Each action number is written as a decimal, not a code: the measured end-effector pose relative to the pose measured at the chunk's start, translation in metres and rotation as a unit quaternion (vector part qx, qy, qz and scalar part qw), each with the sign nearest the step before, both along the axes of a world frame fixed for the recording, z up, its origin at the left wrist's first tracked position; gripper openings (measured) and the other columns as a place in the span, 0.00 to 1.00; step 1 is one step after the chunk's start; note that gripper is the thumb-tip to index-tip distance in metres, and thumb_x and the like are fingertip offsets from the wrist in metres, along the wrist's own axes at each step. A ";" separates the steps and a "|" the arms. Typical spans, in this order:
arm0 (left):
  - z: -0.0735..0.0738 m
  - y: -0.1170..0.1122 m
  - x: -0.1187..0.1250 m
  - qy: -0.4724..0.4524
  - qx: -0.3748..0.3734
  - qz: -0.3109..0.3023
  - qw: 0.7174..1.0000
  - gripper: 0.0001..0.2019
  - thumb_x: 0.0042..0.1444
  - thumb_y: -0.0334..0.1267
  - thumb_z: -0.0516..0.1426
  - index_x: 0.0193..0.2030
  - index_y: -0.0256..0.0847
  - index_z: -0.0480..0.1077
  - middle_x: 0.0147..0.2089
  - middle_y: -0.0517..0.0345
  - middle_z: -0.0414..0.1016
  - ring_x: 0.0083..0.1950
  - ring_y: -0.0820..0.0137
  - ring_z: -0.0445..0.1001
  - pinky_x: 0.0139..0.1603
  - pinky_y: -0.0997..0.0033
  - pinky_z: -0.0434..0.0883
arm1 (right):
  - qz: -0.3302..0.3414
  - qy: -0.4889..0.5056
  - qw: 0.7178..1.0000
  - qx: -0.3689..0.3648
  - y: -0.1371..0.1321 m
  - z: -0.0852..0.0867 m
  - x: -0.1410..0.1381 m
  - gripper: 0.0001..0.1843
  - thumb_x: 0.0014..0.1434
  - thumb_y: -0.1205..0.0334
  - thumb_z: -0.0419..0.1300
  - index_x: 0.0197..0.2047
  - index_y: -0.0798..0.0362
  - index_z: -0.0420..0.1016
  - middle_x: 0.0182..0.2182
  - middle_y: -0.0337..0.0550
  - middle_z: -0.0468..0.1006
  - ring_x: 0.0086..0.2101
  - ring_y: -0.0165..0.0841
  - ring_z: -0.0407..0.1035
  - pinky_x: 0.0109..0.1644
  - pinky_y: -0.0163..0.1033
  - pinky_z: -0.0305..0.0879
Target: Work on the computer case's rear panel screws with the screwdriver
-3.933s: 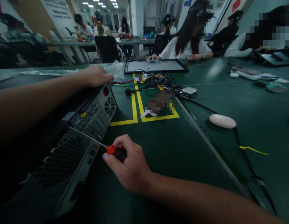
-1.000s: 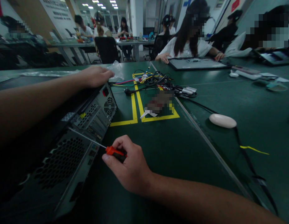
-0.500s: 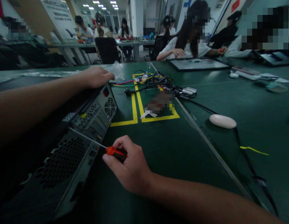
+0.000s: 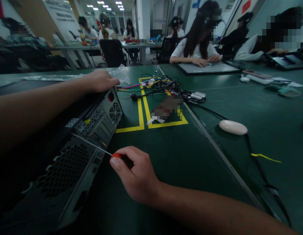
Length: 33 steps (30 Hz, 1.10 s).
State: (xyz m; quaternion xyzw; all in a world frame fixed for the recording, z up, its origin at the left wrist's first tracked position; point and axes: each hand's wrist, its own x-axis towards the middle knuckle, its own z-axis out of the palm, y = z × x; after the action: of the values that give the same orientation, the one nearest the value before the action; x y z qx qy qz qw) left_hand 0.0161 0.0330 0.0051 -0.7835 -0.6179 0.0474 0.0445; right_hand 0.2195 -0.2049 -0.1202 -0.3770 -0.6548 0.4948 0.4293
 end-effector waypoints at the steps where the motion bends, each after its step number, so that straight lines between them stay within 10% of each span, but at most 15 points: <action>1: 0.001 0.000 0.001 0.012 0.001 0.013 1.000 0.35 0.70 0.54 0.40 0.61 0.31 0.78 0.56 0.40 0.77 0.64 0.47 0.74 0.64 0.50 0.69 | -0.001 0.002 1.000 0.002 0.000 0.000 0.000 0.09 0.71 0.56 0.61 0.41 0.50 0.78 0.32 0.39 0.74 0.29 0.32 0.69 0.31 0.37 0.66; 9: -0.001 -0.003 0.000 -0.045 0.014 0.011 0.999 0.35 0.68 0.54 0.40 0.64 0.38 0.77 0.59 0.46 0.78 0.65 0.50 0.73 0.65 0.52 0.67 | -0.010 0.021 1.000 -0.008 0.000 -0.004 -0.001 0.18 0.59 0.60 0.71 0.47 0.48 0.69 0.32 0.33 0.74 0.30 0.30 0.68 0.35 0.36 0.66; 17: 0.006 -0.012 0.007 0.002 -0.003 0.018 1.000 0.40 0.71 0.53 0.37 0.57 0.17 0.77 0.60 0.23 0.76 0.62 0.44 0.74 0.62 0.53 0.69 | -0.009 0.001 1.000 0.003 0.001 -0.003 -0.001 0.10 0.62 0.63 0.67 0.40 0.48 0.67 0.30 0.33 0.72 0.30 0.31 0.68 0.36 0.37 0.64; 33: -0.003 0.002 -0.001 -0.050 0.012 0.044 0.998 0.39 0.65 0.59 0.43 0.66 0.31 0.76 0.59 0.36 0.79 0.66 0.42 0.72 0.67 0.51 0.67 | -0.002 0.010 1.000 0.003 0.001 -0.002 -0.001 0.09 0.63 0.64 0.67 0.40 0.49 0.69 0.31 0.33 0.73 0.30 0.31 0.68 0.36 0.37 0.65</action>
State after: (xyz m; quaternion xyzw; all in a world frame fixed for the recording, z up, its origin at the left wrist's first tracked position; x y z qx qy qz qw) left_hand 0.0153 0.0347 0.0025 -0.7563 -0.6539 0.0023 0.0211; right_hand 0.2184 -0.2038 -0.1225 -0.3721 -0.6514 0.4955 0.4378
